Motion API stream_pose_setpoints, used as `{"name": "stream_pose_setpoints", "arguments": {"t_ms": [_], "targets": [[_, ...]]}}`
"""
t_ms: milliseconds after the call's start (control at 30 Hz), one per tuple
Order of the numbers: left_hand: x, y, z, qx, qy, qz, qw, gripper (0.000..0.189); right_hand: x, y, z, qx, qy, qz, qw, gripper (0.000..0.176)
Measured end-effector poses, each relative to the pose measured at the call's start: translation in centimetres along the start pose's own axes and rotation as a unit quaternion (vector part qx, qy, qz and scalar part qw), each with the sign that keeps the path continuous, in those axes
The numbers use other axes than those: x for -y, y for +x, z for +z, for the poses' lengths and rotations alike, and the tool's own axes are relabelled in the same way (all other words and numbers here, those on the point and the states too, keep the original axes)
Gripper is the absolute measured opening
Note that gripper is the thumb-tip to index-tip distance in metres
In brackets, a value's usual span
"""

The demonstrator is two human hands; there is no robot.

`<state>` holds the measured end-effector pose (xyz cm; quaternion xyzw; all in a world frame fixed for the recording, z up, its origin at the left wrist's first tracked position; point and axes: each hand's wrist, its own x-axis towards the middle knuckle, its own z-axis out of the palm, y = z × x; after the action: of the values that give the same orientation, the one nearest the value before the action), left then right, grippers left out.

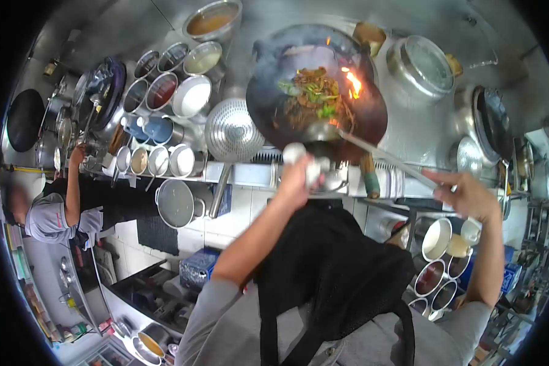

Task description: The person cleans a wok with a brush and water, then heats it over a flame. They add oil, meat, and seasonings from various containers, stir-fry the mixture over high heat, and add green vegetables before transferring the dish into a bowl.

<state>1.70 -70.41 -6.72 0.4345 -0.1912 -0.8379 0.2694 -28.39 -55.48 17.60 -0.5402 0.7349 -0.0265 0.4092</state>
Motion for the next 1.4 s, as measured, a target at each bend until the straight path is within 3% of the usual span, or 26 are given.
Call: {"name": "stream_pose_setpoints", "arguments": {"t_ms": [33,100,167,233,267,300,367,433,500,567,600,633,667,700,733,800,900,967,1033,1067,1100,1167,1233,1300,1333,1400], "targets": [[-2.7,1.0,1.4,-0.005,-0.013,-0.021,1.000,0.017,2.3,0.4,-1.1,0.021,0.008,0.103,0.994,0.052],[-3.6,4.0,1.6,0.025,-0.038,-0.027,0.999,0.023,1.7,3.1,-0.6,0.015,-0.063,0.042,0.997,0.051],[-0.2,4.7,0.7,-0.005,0.002,-0.002,1.000,0.021,-3.2,7.4,4.8,-0.103,-0.053,-0.136,0.984,0.051],[5.6,4.1,-2.8,0.007,-0.018,0.061,0.998,0.017,-3.1,8.2,9.4,-0.129,-0.105,-0.034,0.985,0.051],[7.4,3.9,-5.7,0.044,0.047,0.038,0.997,0.017,-3.8,7.4,10.9,-0.160,-0.060,-0.072,0.983,0.051],[8.4,3.5,-8.2,0.058,0.084,-0.008,0.995,0.017,-3.2,5.7,10.5,-0.126,-0.066,-0.051,0.988,0.054],[6.3,-0.3,-6.5,0.047,0.052,0.031,0.997,0.017,-2.0,1.8,8.0,-0.075,-0.045,-0.081,0.993,0.054],[2.7,-1.1,-3.3,-0.003,0.054,0.052,0.997,0.017,0.0,-0.6,4.2,0.013,0.016,0.018,1.000,0.053],[-3.1,-0.1,-0.1,0.008,0.022,-0.018,1.000,0.018,4.6,-1.4,1.1,0.016,0.025,0.143,0.989,0.051],[-4.8,2.5,0.6,0.033,-0.015,-0.025,0.999,0.019,2.4,1.3,1.4,-0.030,-0.051,0.016,0.998,0.049],[-4.2,2.5,1.3,-0.008,0.004,-0.025,1.000,0.019,0.7,3.2,3.1,-0.058,-0.063,-0.066,0.994,0.049],[-1.7,4.2,-0.3,0.023,0.015,-0.003,1.000,0.019,-0.9,5.2,6.0,-0.114,-0.077,-0.091,0.986,0.049],[1.3,4.8,-2.0,-0.001,0.019,0.017,1.000,0.018,-2.1,7.0,8.9,-0.172,-0.092,-0.115,0.974,0.049],[4.4,4.7,-4.1,-0.024,0.025,0.038,0.999,0.018,-1.9,7.6,11.3,-0.175,-0.101,-0.039,0.979,0.048],[7.0,4.8,-7.0,0.019,0.058,0.030,0.998,0.017,-1.1,6.9,13.0,-0.190,-0.073,-0.022,0.979,0.049],[7.9,1.8,-9.6,0.072,0.093,0.022,0.993,0.017,-2.4,4.8,14.5,-0.192,-0.025,-0.092,0.977,0.053],[4.6,-0.5,-7.1,0.068,0.080,0.048,0.993,0.016,-0.7,-0.2,10.7,-0.150,-0.029,-0.147,0.977,0.053],[-1.3,-1.6,-2.1,0.035,0.023,0.032,0.999,0.019,3.9,-2.6,5.3,-0.016,0.021,0.062,0.998,0.053],[-5.4,0.4,0.0,0.022,0.014,-0.030,0.999,0.021,6.6,-2.1,2.6,-0.006,0.015,0.153,0.988,0.052],[-5.8,1.5,0.6,0.017,0.021,-0.031,0.999,0.021,4.9,-0.5,2.5,-0.027,-0.052,0.078,0.995,0.052],[-5.6,2.5,1.0,0.013,0.028,-0.031,0.999,0.022,1.9,2.1,3.9,-0.028,-0.053,0.077,0.995,0.052],[-2.7,4.3,-0.4,0.018,0.032,-0.015,0.999,0.021,-3.9,7.6,8.1,-0.192,-0.072,-0.225,0.953,0.051],[3.4,5.2,-4.4,0.035,0.006,0.045,0.998,0.022,-1.6,8.1,12.2,-0.196,-0.074,-0.032,0.977,0.051],[8.3,5.7,-9.3,0.037,0.020,0.038,0.998,0.028,-1.8,6.8,13.9,-0.203,-0.016,-0.056,0.977,0.052],[7.3,3.9,-10.9,0.114,0.094,-0.001,0.989,0.029,-2.3,5.4,13.7,-0.200,-0.028,-0.091,0.975,0.052],[4.0,0.4,-7.8,0.081,0.086,0.014,0.993,0.025,-1.0,2.7,10.4,-0.197,-0.038,-0.123,0.972,0.052]]}}
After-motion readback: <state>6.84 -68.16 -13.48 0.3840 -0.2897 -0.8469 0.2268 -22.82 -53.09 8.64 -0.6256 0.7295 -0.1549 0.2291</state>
